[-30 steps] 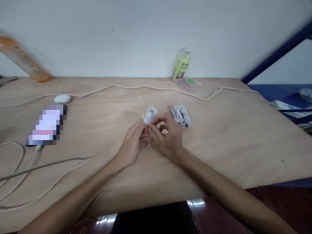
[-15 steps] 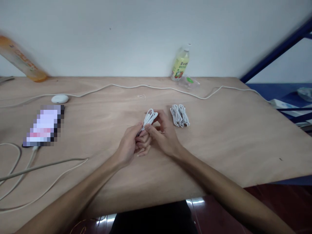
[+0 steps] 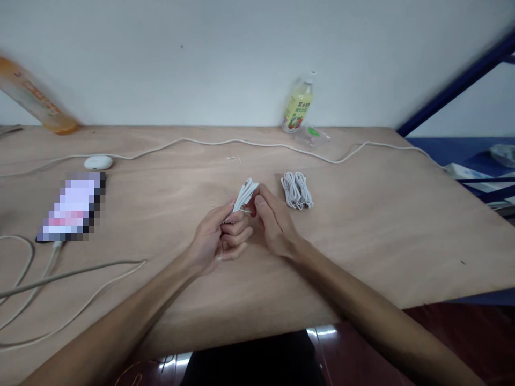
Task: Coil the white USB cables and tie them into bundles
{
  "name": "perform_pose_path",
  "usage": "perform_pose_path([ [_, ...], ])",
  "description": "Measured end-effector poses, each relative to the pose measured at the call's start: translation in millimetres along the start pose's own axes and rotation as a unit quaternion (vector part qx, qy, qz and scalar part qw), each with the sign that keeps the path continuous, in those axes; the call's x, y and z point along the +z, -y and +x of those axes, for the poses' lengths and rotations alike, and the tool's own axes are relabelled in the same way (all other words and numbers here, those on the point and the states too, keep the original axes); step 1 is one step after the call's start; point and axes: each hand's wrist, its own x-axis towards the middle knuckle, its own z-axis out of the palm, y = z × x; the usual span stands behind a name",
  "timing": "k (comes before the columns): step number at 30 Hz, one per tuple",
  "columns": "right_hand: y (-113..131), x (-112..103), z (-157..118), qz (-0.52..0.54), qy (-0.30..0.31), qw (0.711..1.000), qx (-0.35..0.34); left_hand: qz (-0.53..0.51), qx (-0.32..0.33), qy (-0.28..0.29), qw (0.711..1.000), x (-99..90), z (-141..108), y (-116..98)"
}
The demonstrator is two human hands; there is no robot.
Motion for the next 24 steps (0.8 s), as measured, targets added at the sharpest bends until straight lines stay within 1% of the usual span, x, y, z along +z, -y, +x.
perform_pose_path([
  [2,0.7,3.0,-0.2,0.055,0.015,0.996,0.063,0.004,0.003,0.005,1.000,-0.2,0.0,0.4],
  [5,0.5,7.8,-0.8,0.120,0.040,0.981,0.144,0.030,0.008,0.001,1.000,2.0,-0.5,1.7],
  [9,1.0,11.0,-1.0,0.210,0.055,0.952,0.216,0.058,0.013,-0.006,0.998,6.0,-1.0,3.6],
  [12,2.5,9.8,0.2,0.241,0.064,0.941,0.227,0.077,0.015,-0.002,0.997,5.3,-0.4,3.9],
  [17,-1.3,5.7,0.6,0.257,0.084,0.937,0.220,0.120,0.034,-0.003,0.992,-1.9,2.1,4.6],
  [19,-2.8,4.9,0.1,0.266,0.090,0.933,0.228,0.138,0.042,-0.010,0.989,-4.4,3.3,5.6],
  [24,3.5,5.6,0.2,0.315,0.065,0.907,0.273,0.161,0.059,-0.049,0.984,-5.5,6.4,9.5],
])
